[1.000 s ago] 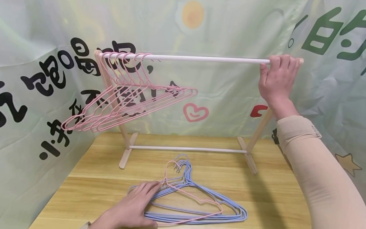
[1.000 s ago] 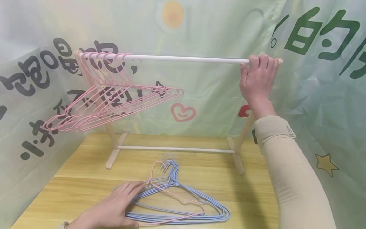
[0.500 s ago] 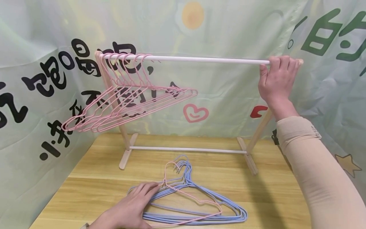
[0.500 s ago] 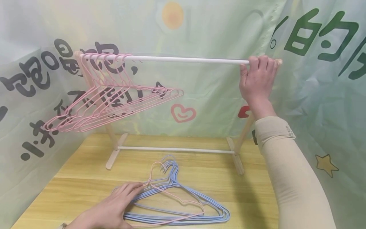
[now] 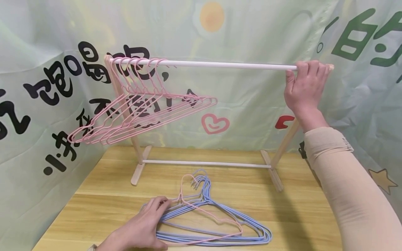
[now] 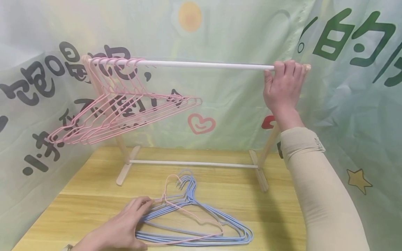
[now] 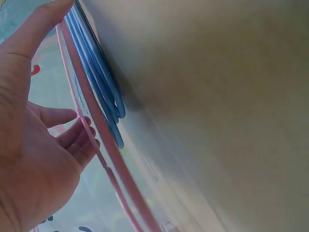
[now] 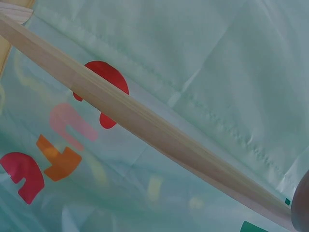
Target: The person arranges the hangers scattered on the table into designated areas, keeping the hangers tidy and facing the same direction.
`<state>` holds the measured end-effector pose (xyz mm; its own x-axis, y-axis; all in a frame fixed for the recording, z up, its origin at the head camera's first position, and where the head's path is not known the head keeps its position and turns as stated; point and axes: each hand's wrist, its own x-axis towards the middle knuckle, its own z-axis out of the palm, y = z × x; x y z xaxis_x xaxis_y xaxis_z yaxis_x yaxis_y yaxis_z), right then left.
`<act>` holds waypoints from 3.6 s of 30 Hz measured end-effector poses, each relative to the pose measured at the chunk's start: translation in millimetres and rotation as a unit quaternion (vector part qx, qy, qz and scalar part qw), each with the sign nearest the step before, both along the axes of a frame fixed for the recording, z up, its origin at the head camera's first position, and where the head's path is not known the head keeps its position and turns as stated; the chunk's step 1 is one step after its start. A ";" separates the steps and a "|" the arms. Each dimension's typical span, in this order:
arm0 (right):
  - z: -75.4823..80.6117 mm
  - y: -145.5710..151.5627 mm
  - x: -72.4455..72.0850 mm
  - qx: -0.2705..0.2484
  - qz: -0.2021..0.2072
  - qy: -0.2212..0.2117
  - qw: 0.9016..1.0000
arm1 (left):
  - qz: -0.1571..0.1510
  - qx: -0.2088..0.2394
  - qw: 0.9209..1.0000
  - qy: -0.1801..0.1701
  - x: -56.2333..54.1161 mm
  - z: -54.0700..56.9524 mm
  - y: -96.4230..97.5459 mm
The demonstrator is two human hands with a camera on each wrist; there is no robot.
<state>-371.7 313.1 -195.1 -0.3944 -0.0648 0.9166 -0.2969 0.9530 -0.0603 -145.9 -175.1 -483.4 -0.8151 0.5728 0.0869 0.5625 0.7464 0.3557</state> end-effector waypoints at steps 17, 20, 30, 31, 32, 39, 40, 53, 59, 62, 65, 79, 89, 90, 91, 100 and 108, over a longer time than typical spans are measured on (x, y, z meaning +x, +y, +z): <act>0.4 -0.2 0.1 0.003 0.000 0.003 1.000 | 0.013 0.030 0.996 0.084 0.4 5.5 -2.5; 1.1 0.0 -0.1 0.002 0.000 0.005 1.000 | 0.019 0.034 0.994 0.101 0.4 9.5 -2.8; 1.7 0.6 -0.3 0.000 0.001 0.008 1.000 | 0.044 0.040 0.984 0.167 0.7 21.0 -1.6; 1.6 0.6 -0.1 -0.001 0.002 0.008 1.000 | 0.045 0.041 0.983 0.176 0.7 22.1 -1.2; 1.3 0.5 0.2 -0.001 0.001 0.006 1.000 | 0.046 0.042 0.981 0.185 0.6 23.2 -0.8; 0.8 -0.6 1.6 -0.002 0.002 0.001 1.000 | 0.050 0.067 0.969 0.234 -2.4 34.5 1.6; 0.8 -0.6 1.8 -0.002 0.003 0.001 1.000 | 0.050 0.071 0.967 0.241 -3.1 36.5 1.6; -0.2 0.4 2.4 0.000 0.000 -0.002 1.000 | 0.033 0.085 0.931 0.354 -20.9 67.3 0.8; -0.3 -0.5 2.5 -0.001 0.001 -0.003 1.000 | 0.025 0.091 0.918 0.385 -32.2 85.0 -0.8; 0.2 -0.7 2.7 0.000 0.001 -0.002 1.000 | 0.027 0.089 0.910 0.405 -38.2 96.5 -1.6; 0.5 -0.8 3.0 0.000 0.002 0.000 1.000 | 0.024 0.094 0.901 0.423 -43.6 109.9 -2.3; 0.3 0.2 2.3 0.000 0.001 0.001 1.000 | 0.035 0.080 0.866 0.493 -69.5 168.0 -2.9; -0.1 0.6 2.2 0.000 -0.002 -0.001 1.000 | 0.047 0.073 0.862 0.500 -86.8 202.3 2.4; -0.1 0.6 2.1 0.001 -0.002 0.000 1.000 | 0.047 0.072 0.861 0.501 -88.6 205.2 3.1; 0.0 0.7 2.0 0.001 -0.002 0.001 1.000 | 0.049 0.068 0.862 0.500 -90.4 208.1 3.6; 0.1 1.0 1.8 0.004 -0.002 0.005 1.000 | 0.078 0.040 0.871 0.484 -106.6 228.3 8.7; -0.9 0.6 1.8 0.002 0.000 0.012 1.000 | 0.122 0.002 0.889 0.440 -118.8 237.0 15.2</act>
<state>-369.9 313.7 -196.0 -0.3724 -0.0687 0.9255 -0.2975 0.9535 -0.0489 -264.8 -159.9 -246.4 -0.5297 0.3868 0.7549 0.4459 0.8840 -0.1401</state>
